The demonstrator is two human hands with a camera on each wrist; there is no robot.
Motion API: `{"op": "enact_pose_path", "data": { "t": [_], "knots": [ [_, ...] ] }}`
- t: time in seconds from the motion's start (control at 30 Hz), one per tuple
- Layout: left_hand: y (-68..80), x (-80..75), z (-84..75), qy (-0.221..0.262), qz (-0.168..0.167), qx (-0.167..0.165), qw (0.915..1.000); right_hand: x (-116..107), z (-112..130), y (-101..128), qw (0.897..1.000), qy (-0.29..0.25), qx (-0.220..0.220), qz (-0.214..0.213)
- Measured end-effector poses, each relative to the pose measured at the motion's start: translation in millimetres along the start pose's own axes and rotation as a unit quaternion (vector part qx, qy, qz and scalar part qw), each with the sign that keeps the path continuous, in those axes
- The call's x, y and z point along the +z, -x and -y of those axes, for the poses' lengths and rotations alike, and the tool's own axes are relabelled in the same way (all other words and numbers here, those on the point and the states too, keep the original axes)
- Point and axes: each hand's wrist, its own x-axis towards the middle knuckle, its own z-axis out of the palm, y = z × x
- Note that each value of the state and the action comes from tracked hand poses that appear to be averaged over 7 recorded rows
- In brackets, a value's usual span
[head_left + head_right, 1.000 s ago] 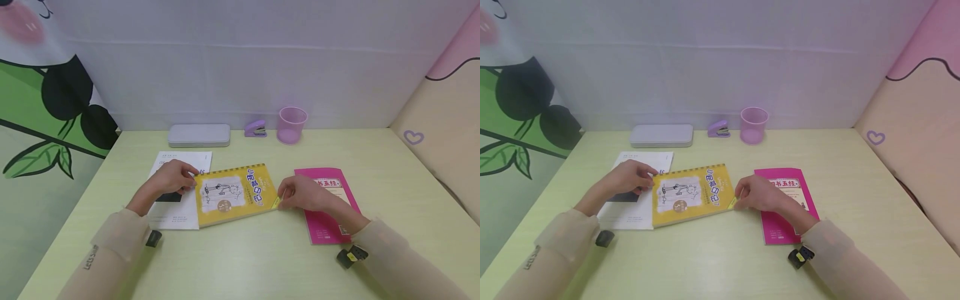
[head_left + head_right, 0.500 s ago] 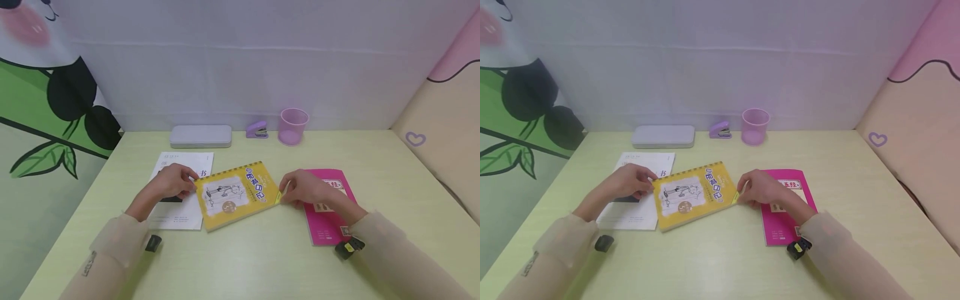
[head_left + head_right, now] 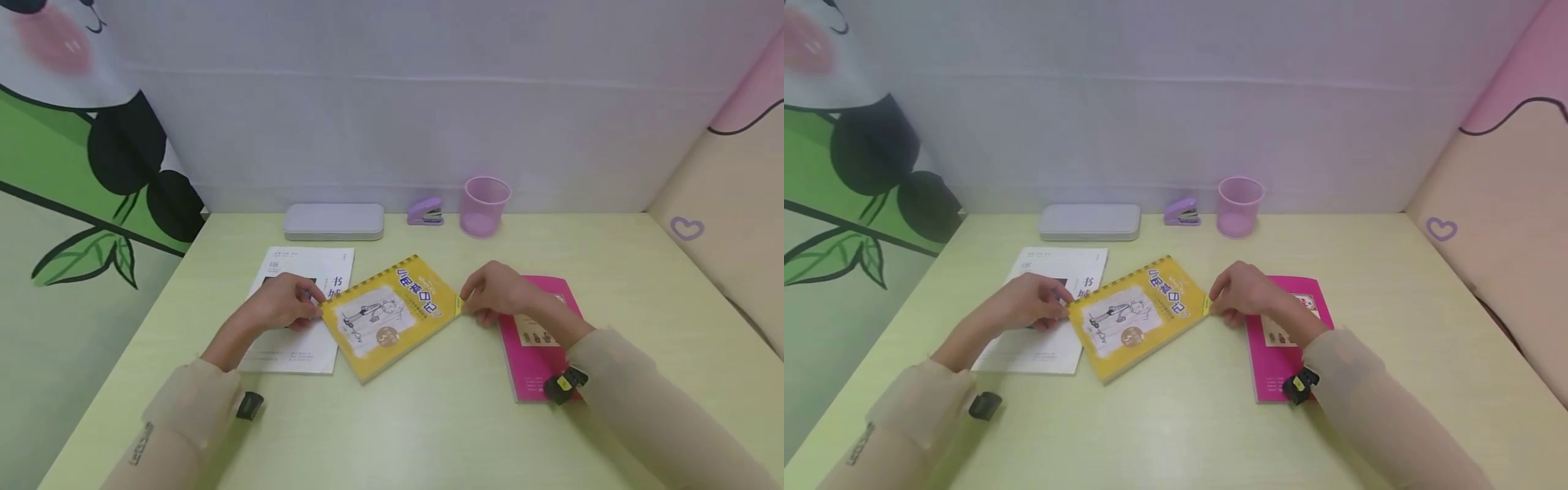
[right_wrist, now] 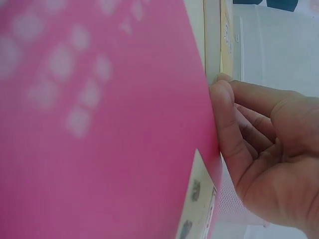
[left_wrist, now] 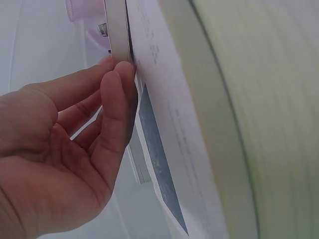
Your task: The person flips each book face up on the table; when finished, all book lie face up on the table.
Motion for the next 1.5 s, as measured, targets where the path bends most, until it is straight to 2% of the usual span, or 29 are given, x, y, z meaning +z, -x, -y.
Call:
{"op": "enact_pose_path", "data": {
  "t": [0.23, 0.63, 0.93, 1.27, 1.5],
  "knots": [
    [8.5, 3.2, -1.3, 0.003, 0.001, 0.017, 0.9998, -8, 0, -7, 1.000, -0.001, 0.000, 0.003],
    [23.1, 7.2, 2.4, -0.011, 0.013, 0.030, 0.9994, -17, 3, -19, 0.999, -0.006, -0.031, 0.031],
    [34.2, 14.5, -1.4, -0.012, 0.035, 0.041, 0.9985, -19, -9, -27, 0.997, -0.057, -0.027, 0.036],
    [44.2, 27.3, -12.1, -0.007, 0.066, 0.031, 0.9973, -16, -7, -31, 0.995, -0.101, -0.019, 0.004],
    [51.1, 38.1, -19.3, 0.007, 0.069, 0.033, 0.9970, -8, -8, -36, 0.991, -0.123, -0.015, -0.042]
  ]
}}
